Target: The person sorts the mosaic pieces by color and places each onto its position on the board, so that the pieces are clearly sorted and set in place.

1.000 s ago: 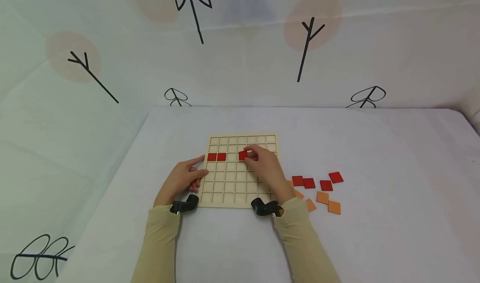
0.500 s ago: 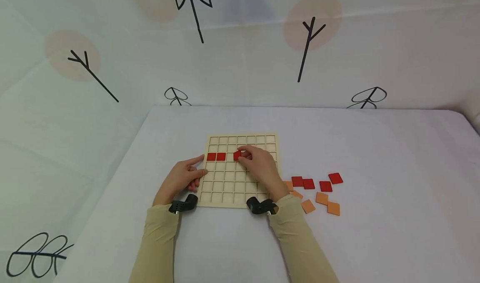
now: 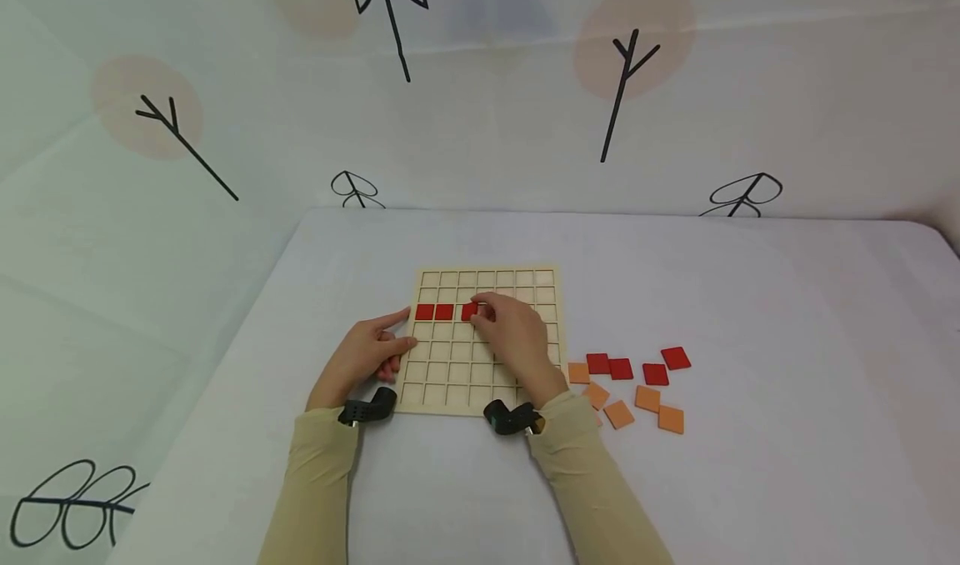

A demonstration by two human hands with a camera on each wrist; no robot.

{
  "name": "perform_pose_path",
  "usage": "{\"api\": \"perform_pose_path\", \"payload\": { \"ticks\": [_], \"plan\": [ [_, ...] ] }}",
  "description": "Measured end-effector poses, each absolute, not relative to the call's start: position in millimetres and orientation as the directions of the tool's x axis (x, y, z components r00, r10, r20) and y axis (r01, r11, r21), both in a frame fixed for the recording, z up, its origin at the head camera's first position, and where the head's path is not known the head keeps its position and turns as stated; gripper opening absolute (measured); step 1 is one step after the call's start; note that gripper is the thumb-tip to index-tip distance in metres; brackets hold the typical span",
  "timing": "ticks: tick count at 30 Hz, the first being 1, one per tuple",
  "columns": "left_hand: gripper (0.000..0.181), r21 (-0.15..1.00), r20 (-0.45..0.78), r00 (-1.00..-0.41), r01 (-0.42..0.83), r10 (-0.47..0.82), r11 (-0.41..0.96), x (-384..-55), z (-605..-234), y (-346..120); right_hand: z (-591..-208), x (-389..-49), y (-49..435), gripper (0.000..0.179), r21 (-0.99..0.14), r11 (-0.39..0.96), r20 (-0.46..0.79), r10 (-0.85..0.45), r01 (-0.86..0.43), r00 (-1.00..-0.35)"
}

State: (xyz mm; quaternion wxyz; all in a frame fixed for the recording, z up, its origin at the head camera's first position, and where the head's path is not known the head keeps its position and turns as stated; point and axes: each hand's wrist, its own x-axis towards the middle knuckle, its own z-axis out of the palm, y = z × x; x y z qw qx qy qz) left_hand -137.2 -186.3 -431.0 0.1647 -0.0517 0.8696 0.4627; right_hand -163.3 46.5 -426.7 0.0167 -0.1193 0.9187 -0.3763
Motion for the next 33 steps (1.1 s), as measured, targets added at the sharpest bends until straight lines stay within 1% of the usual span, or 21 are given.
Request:
{"api": "perform_pose_path", "payload": {
  "ticks": [5, 12, 18, 25, 33],
  "plan": [
    [0.060, 0.797, -0.319, -0.945, -0.227, 0.072, 0.560, -135.8, -430.2, -187.7, -428.1, -163.7, 43.8, 0.029, -0.681, 0.700, 0.082, -0.217, -0.214, -0.973],
    [0.060, 0.795, -0.337, -0.940, -0.248, 0.062, 0.554, -136.7, -430.0, -187.5, -429.1, -162.9, 41.8, 0.028, -0.652, 0.723, 0.095, -0.219, -0.227, -0.971],
    [0.060, 0.791, -0.349, -0.935, -0.259, 0.062, 0.554, -136.9, -430.7, -187.4, -428.1, -160.0, 39.3, 0.028, -0.622, 0.754, 0.077, -0.209, -0.210, -0.975],
    [0.059, 0.796, -0.337, -0.939, -0.245, 0.068, 0.553, -136.0, -429.6, -187.3, -427.6, -158.1, 37.3, 0.028, -0.588, 0.779, 0.090, -0.201, -0.215, -0.975],
    [0.059, 0.793, -0.340, -0.938, -0.248, 0.066, 0.556, -136.3, -428.6, -186.1, -427.8, -159.0, 36.4, 0.029, -0.557, 0.804, 0.056, -0.214, -0.208, -0.975]
  ]
}}
